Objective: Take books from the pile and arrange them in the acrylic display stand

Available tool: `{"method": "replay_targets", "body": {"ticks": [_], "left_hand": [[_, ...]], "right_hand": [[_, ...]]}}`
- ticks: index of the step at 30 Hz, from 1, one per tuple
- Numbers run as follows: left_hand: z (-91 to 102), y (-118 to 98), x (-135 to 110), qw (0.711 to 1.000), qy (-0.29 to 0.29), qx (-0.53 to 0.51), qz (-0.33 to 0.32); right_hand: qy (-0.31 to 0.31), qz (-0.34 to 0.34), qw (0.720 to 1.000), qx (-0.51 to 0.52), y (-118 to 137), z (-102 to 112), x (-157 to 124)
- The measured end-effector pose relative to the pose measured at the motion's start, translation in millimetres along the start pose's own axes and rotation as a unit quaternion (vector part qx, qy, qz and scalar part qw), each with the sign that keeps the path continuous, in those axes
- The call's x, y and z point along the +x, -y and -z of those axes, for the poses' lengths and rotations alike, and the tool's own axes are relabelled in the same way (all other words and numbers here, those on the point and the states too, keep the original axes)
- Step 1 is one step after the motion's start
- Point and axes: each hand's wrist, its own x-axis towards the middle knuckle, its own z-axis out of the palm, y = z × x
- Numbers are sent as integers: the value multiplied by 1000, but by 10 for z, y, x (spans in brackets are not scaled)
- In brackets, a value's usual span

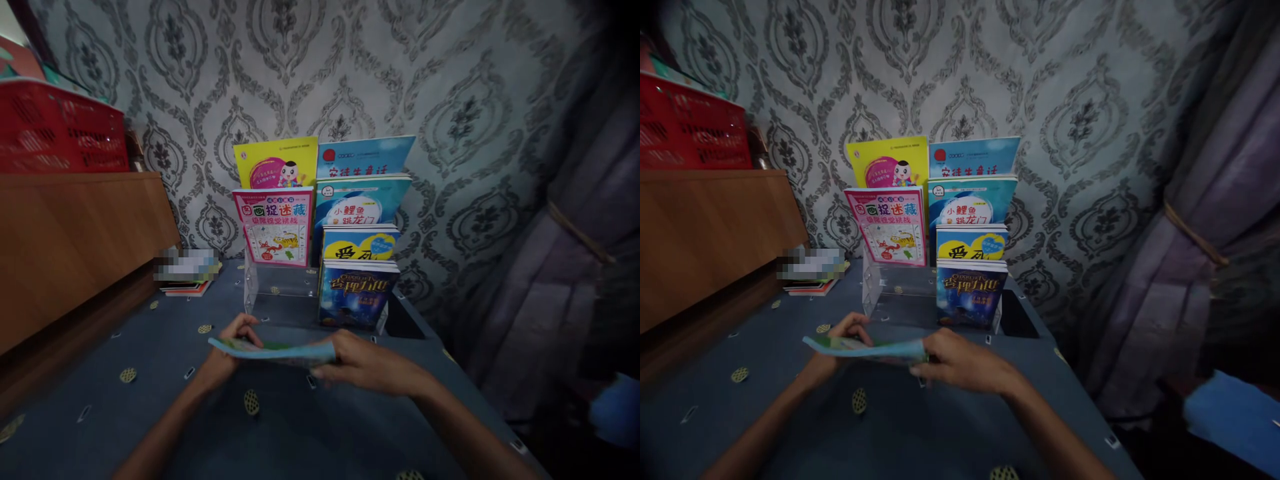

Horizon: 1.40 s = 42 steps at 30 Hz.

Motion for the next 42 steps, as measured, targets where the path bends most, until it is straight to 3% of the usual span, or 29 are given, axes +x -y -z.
{"method": "replay_targets", "body": {"ticks": [5,9,14,25,34,42], "left_hand": [[33,-117,53,1000,15,23,6],[34,-204,83,999,-23,13,-21],[79,-266,142,993,-86,5,-85],[270,-831,513,964,-187,33,-183],[312,-962,705,950,-198,48,-238],[462,-1247,1151,909,-224,93,-340]], "right_hand": [[41,-28,993,111,-98,-14,49],[-39,-23,999,26,-105,21,33],[-143,-15,987,-70,-133,56,44],[-242,50,959,-136,220,449,385],[-286,61,939,-182,257,608,441],[-389,161,895,-148,402,1014,708]]}}
